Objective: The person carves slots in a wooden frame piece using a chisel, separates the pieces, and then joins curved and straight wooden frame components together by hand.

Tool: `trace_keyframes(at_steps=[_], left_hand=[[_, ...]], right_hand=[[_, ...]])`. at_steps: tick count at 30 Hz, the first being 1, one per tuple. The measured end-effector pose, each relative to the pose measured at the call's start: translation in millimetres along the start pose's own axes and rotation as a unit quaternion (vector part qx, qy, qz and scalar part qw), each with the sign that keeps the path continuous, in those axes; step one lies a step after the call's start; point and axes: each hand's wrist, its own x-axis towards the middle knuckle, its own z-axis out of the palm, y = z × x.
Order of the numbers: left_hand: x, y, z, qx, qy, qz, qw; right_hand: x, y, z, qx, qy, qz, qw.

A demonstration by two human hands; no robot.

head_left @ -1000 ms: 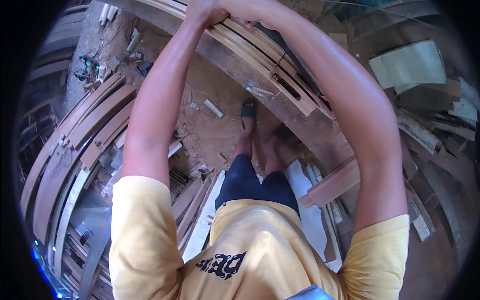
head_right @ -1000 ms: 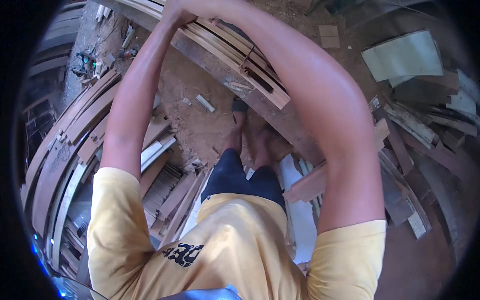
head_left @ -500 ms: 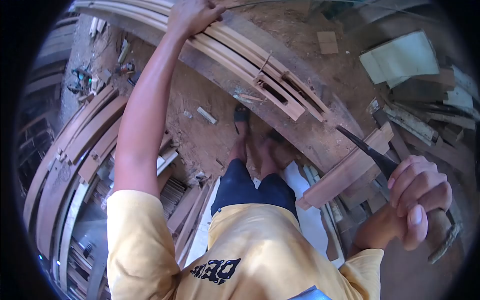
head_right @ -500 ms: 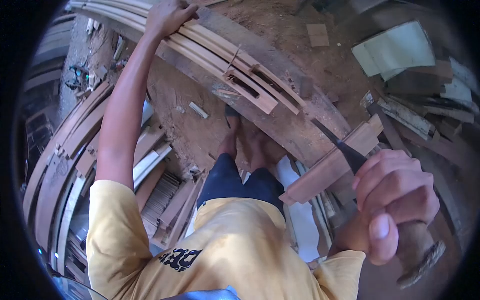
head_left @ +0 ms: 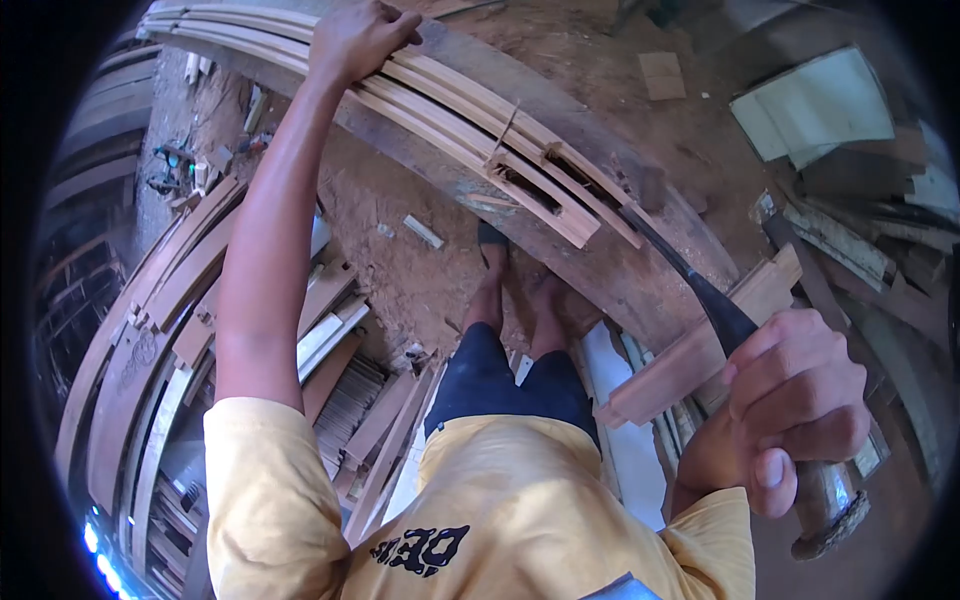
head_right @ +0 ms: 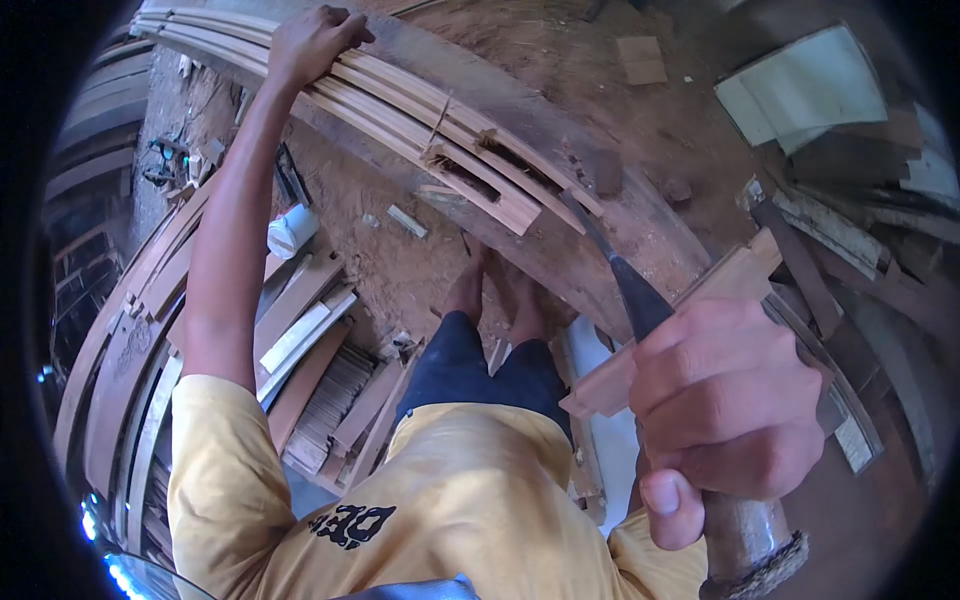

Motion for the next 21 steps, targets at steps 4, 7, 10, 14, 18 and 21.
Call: trace_keyframes(at_steps=[4, 7, 10, 14, 18, 21], left_hand=[[-4.3, 9.7, -4.7, -0.114, 0.086, -0.082, 0.986], [-2.7, 8.2, -2.7, -0.109, 0.096, -0.073, 0.987], [-4.6, 10.7, -6.0, -0.114, 0.08, -0.089, 0.986], [-5.2, 10.3, -6.0, -0.117, 0.078, -0.087, 0.986], [-5.4, 10.2, -6.6, -0.116, 0.077, -0.082, 0.987], [-4.6, 11.2, -7.1, -0.121, 0.07, -0.089, 0.986]], right_hand=[[1.2, 1.3, 3.7, -0.01, -0.013, -0.006, 1.0], [5.3, 4.0, 4.0, -0.022, -0.012, -0.002, 1.0], [10.1, 5.2, 3.8, -0.021, -0.028, 0.001, 0.999], [10.7, 6.7, 7.6, 0.002, -0.028, 0.007, 1.0], [10.0, 15.6, 5.5, -0.001, -0.032, 0.007, 0.999], [14.9, 31.6, 4.4, 0.002, -0.042, 0.018, 0.999]])
